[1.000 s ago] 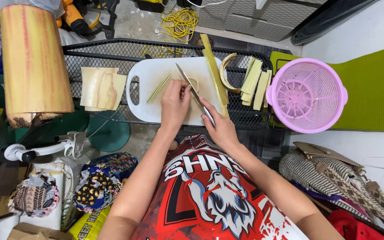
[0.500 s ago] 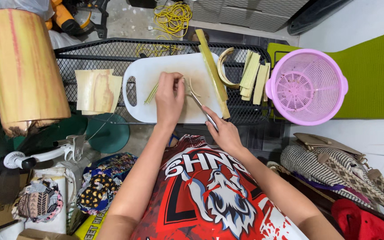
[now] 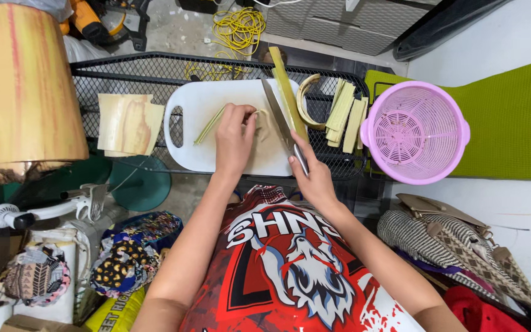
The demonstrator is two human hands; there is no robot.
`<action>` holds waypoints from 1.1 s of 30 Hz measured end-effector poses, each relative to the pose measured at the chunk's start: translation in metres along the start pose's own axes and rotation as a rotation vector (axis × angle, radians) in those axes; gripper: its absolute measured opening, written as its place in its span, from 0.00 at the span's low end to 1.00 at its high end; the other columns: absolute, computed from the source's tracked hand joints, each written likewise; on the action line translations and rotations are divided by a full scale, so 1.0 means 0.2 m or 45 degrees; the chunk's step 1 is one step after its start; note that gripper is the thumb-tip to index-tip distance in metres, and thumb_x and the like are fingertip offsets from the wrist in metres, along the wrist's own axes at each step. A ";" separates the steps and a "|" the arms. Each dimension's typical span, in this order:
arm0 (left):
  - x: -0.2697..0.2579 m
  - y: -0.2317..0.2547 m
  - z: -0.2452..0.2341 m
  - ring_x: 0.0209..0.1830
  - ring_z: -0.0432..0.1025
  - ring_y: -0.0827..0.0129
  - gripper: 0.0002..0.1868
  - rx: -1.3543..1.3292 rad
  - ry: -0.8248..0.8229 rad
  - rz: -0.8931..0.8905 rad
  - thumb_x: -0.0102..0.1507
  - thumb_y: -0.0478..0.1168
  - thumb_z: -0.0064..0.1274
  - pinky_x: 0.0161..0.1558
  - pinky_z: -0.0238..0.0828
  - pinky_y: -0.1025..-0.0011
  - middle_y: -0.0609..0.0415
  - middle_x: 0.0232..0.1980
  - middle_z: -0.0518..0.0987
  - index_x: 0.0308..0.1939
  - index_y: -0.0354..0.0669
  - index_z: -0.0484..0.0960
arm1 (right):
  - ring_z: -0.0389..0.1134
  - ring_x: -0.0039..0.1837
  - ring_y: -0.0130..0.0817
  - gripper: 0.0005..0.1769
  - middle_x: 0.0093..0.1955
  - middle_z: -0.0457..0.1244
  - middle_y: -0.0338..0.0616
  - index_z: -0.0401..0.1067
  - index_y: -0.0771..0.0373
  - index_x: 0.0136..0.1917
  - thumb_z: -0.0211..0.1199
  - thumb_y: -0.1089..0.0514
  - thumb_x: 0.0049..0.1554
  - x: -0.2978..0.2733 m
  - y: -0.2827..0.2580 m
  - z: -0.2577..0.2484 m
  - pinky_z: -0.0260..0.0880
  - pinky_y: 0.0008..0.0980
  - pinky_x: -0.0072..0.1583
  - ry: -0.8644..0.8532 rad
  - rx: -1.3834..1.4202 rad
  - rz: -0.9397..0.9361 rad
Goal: The person cuts long pale stalks into thin strips and then into small pieces on a white cutting board using a knife. The cut pieces are gathered on the board as the task progresses.
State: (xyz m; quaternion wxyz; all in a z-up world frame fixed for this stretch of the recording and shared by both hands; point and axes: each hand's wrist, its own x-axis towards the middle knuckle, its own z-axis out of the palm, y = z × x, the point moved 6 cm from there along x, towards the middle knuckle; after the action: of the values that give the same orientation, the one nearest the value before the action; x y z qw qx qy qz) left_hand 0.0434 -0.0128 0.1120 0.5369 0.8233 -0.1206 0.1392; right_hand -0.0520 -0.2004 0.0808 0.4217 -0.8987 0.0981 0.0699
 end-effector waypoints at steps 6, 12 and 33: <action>-0.01 0.00 0.03 0.38 0.77 0.57 0.06 0.017 -0.017 -0.024 0.65 0.28 0.55 0.41 0.73 0.63 0.47 0.42 0.75 0.44 0.36 0.77 | 0.73 0.43 0.48 0.30 0.51 0.71 0.53 0.57 0.40 0.79 0.57 0.53 0.66 -0.03 -0.27 -0.07 0.72 0.41 0.47 0.100 -0.057 -0.373; 0.00 0.00 0.00 0.39 0.77 0.55 0.05 0.024 -0.050 -0.013 0.65 0.29 0.55 0.41 0.73 0.62 0.46 0.42 0.76 0.44 0.36 0.77 | 0.73 0.43 0.54 0.31 0.48 0.71 0.54 0.58 0.38 0.79 0.58 0.53 0.64 0.00 -0.36 -0.05 0.71 0.46 0.49 0.071 -0.176 -0.272; 0.01 -0.02 -0.01 0.38 0.77 0.57 0.04 0.028 -0.014 0.018 0.67 0.29 0.55 0.41 0.74 0.64 0.47 0.42 0.75 0.45 0.35 0.77 | 0.72 0.39 0.55 0.32 0.47 0.72 0.54 0.55 0.34 0.79 0.55 0.49 0.64 -0.09 0.04 0.12 0.73 0.49 0.47 -0.128 -0.389 -0.118</action>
State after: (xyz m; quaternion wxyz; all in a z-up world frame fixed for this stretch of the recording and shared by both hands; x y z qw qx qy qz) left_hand 0.0470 -0.0087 0.1100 0.5261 0.8290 -0.1279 0.1398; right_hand -0.0722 -0.1848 0.0620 0.2874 -0.9513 0.0235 0.1091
